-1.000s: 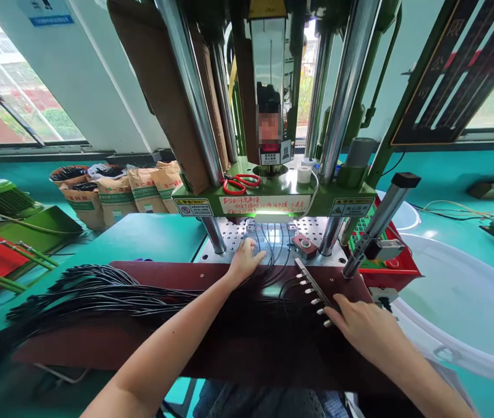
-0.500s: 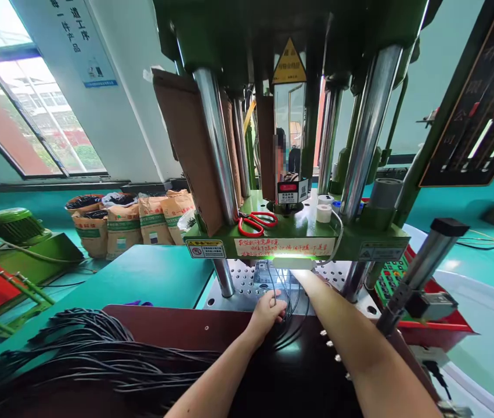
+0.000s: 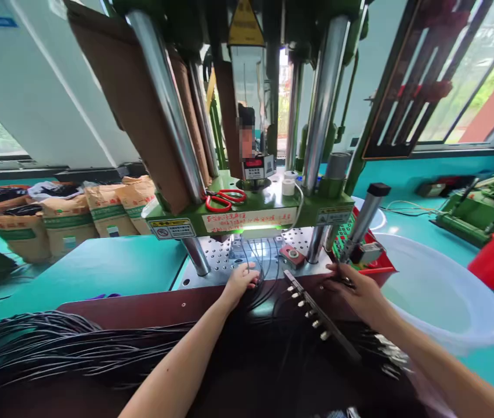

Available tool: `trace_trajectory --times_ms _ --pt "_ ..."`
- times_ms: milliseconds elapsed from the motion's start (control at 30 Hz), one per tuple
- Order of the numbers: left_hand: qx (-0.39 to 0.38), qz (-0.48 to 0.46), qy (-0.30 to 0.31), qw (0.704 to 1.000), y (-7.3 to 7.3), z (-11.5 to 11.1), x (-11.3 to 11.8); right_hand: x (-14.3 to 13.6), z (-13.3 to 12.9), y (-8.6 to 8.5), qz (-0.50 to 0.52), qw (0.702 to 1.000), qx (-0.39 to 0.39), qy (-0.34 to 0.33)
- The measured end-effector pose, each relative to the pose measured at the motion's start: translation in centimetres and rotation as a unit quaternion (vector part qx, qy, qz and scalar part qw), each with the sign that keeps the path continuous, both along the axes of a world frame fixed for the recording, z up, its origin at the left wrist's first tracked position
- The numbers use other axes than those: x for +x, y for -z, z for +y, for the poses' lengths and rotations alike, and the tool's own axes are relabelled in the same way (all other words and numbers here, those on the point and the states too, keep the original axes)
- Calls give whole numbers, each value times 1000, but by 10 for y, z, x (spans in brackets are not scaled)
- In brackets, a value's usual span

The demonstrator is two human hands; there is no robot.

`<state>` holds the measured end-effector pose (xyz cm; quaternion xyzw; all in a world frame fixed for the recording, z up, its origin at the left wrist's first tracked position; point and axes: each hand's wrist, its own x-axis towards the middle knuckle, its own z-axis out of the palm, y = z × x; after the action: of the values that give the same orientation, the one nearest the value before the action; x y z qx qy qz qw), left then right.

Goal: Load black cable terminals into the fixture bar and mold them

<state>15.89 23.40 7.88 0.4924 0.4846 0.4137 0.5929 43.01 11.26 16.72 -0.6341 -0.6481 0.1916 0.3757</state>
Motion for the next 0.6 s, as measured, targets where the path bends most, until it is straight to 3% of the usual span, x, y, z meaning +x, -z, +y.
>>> trace_trajectory --times_ms 67,133,200,267,367,467,600 --pt "0 7 0 1000 -2 -2 -1 56 -54 8 -51 992 -5 116" --pt "-1 15 1 1000 -5 -3 -1 101 -99 13 -69 981 -63 172" --pt "-2 26 1 1000 -7 -4 -1 126 -126 12 -56 975 -89 198" --pt "-3 34 0 999 -8 -5 -1 127 -127 4 -17 974 -119 194" --pt "-5 40 1 999 -9 -5 1 85 -81 -11 52 982 -158 88" --pt "-4 39 4 999 -9 -5 1 12 2 -17 52 985 -147 -80" --pt "-3 33 21 999 -9 -2 0 -72 111 -12 34 991 -107 -68"
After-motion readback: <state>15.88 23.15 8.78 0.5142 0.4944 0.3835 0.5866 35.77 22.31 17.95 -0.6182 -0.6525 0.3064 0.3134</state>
